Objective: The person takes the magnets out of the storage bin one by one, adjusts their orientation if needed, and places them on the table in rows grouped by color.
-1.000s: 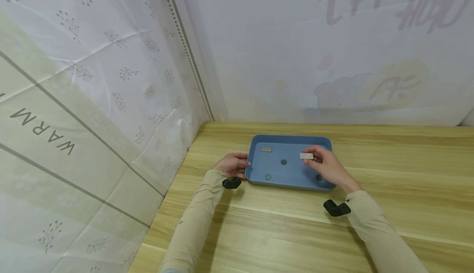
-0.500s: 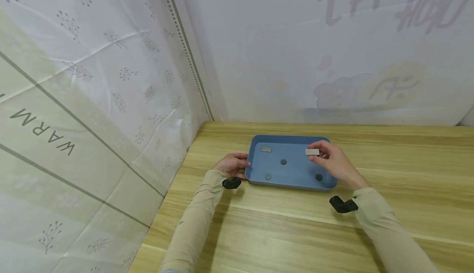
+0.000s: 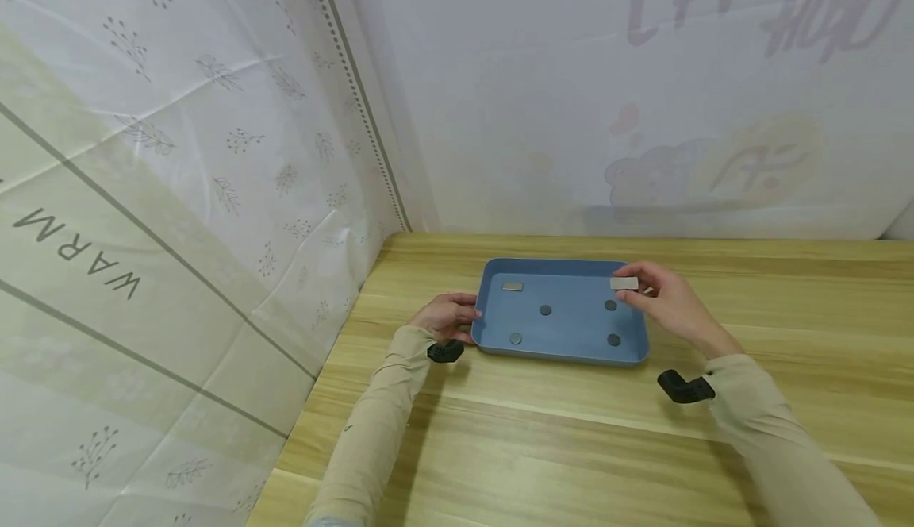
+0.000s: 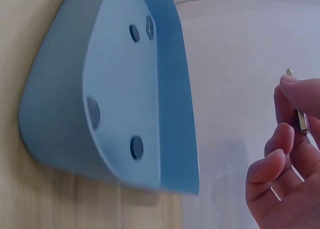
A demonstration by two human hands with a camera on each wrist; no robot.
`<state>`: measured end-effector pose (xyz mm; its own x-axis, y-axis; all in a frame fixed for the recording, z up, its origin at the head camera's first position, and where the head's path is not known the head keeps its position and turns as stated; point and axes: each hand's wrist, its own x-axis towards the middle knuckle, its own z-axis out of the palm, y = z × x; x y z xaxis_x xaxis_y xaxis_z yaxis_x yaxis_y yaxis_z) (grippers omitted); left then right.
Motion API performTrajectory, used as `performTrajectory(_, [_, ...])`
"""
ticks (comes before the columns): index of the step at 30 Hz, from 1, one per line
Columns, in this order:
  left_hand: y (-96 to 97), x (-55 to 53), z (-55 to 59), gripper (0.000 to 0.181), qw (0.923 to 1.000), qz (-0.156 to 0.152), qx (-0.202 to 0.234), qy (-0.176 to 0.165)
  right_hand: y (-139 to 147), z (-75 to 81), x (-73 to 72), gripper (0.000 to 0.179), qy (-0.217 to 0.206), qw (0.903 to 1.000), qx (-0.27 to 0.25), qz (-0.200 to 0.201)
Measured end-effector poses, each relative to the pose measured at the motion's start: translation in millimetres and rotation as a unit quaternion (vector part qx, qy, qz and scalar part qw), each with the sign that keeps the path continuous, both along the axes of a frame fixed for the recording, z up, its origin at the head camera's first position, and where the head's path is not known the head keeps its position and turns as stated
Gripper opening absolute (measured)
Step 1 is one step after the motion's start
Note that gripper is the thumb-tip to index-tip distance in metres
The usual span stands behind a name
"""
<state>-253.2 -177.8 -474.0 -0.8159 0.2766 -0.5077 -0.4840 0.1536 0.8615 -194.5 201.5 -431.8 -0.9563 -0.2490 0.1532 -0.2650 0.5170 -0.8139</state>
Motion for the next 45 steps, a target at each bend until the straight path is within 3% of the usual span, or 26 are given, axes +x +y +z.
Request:
performTrajectory(10, [-2.5,2.4,2.4,0.052,0.9994,-0.026,0.011,0.019,20.0,7.1,0.6,0.030,0.018,0.9994,0.017,-0.024])
performTrajectory(16, [1.3,3.2,4.6,0.052,0.9998,-0.012,-0.012,0.007,28.5,10.4,2.0,0.031,0.025,0.9986,0.029,-0.036])
performTrajectory(45, [1.2,1.8,2.7,0.050,1.0000,-0.005,-0.006,0.005,64.6,-2.0,-4.4,0.036,0.015,0.9967,0.041,-0.069])
